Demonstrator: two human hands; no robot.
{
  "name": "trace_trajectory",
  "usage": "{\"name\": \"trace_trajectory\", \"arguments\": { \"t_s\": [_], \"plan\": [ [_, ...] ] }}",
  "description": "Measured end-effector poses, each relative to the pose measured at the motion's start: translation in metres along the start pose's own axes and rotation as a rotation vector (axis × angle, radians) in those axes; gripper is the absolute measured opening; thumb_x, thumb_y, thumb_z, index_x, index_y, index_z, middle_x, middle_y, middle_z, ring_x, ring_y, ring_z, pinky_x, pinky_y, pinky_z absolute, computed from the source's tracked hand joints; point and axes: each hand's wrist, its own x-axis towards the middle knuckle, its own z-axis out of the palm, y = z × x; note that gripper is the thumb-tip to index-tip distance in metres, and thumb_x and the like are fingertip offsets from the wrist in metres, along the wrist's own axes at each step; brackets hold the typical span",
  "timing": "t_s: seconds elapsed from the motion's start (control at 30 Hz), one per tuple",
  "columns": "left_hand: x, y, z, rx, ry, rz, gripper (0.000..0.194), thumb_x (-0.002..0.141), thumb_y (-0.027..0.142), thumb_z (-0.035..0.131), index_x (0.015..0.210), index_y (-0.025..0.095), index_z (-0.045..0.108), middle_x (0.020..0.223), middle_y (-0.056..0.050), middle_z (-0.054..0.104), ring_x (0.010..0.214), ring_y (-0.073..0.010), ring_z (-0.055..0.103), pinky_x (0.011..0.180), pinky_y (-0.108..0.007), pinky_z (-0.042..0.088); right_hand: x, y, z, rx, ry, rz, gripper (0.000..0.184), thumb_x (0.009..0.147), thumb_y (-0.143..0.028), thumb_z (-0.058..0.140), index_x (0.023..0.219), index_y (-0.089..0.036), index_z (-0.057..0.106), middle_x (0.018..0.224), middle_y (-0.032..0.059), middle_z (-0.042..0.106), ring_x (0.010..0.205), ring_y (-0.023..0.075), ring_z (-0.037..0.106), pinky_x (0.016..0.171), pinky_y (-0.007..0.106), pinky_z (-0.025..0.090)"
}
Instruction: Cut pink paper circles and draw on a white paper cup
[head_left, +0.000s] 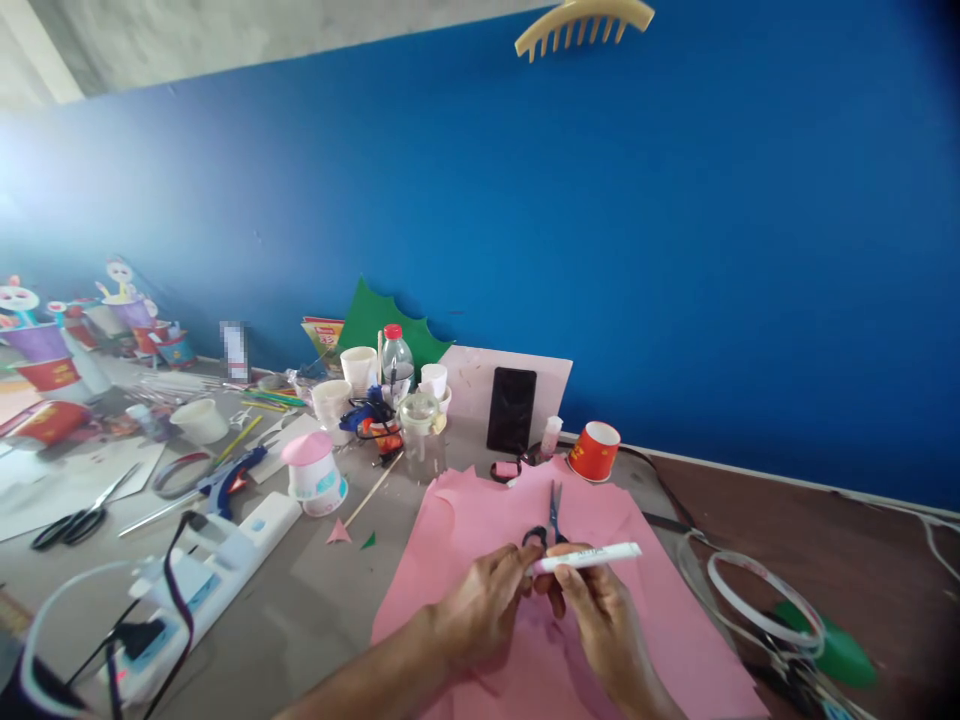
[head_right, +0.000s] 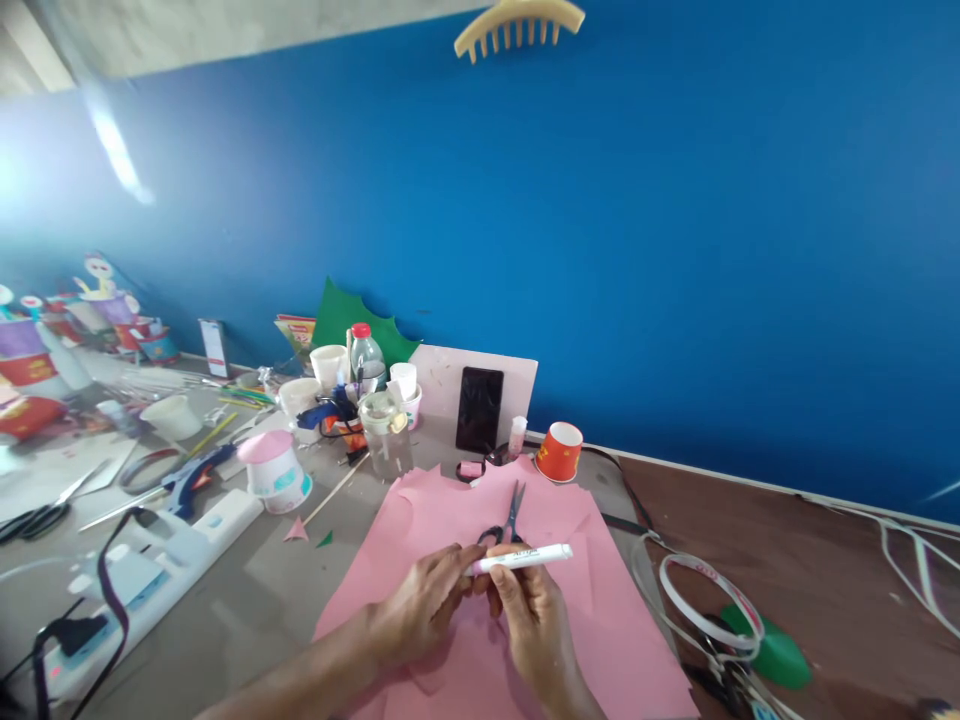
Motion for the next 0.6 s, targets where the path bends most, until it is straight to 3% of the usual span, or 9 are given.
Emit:
{"name": "trace_trajectory", "arguments": {
  "t_s": [0.13,0.23,0.37,0.5,0.6],
  "plan": [
    [0.004,0.0,0.001,0.011,-0.049,-0.106,0.041,0.093,0.016,0.033,0.133,0.014,0.037,0.092,-0.012,0.064,0.078,-0.0206,0.06,0.071,-0.032,0.052,0.003,0.003,0.001,-0.056,0.06,0.024,0.032,0.086,-0.048,0.055,0.083,-0.017,0.062,0.062,0.0029,0.063,0.049,0.0147,0.053,0.047,0.025,0.046],
    [0.009,0.001,-0.001,-0.029,-0.045,-0.213,0.037,0.093,0.018,0.035,0.129,0.014,0.045,0.097,-0.014,0.066,0.08,-0.0202,0.061,0.072,-0.031,0.051,0.004,0.008,-0.003,-0.131,0.111,-0.004,0.034,0.083,-0.05,0.058,0.09,-0.017,0.063,0.071,0.0057,0.067,0.059,0.0178,0.058,0.056,0.028,0.05],
    [0.012,-0.001,-0.008,-0.142,0.157,-0.484,0.035,0.094,0.023,0.036,0.126,0.015,0.048,0.08,-0.006,0.065,0.067,-0.0155,0.058,0.066,-0.026,0.048,0.012,0.009,-0.019,-0.191,0.207,-0.083,0.04,0.087,-0.049,0.05,0.113,-0.018,0.054,0.088,0.0086,0.069,0.073,0.0198,0.061,0.067,0.031,0.05],
    [0.015,-0.012,-0.014,-0.2,0.414,-0.692,0.031,0.091,0.031,0.044,0.118,0.016,0.051,0.077,-0.003,0.061,0.065,-0.0148,0.055,0.063,-0.025,0.046,0.03,0.002,-0.046,-0.476,0.42,-0.088,0.036,0.086,-0.049,0.048,0.1,-0.017,0.057,0.088,0.0099,0.067,0.076,0.021,0.061,0.065,0.03,0.048],
    [0.019,-0.021,-0.016,-0.215,0.527,-0.744,0.03,0.09,0.035,0.042,0.112,0.016,0.053,0.078,-0.003,0.058,0.061,-0.0131,0.053,0.058,-0.024,0.045,0.041,-0.006,-0.064,-0.694,0.235,-0.014,0.033,0.086,-0.045,0.045,0.096,-0.017,0.06,0.081,0.0072,0.067,0.069,0.0196,0.061,0.064,0.029,0.047]
  ]
}}
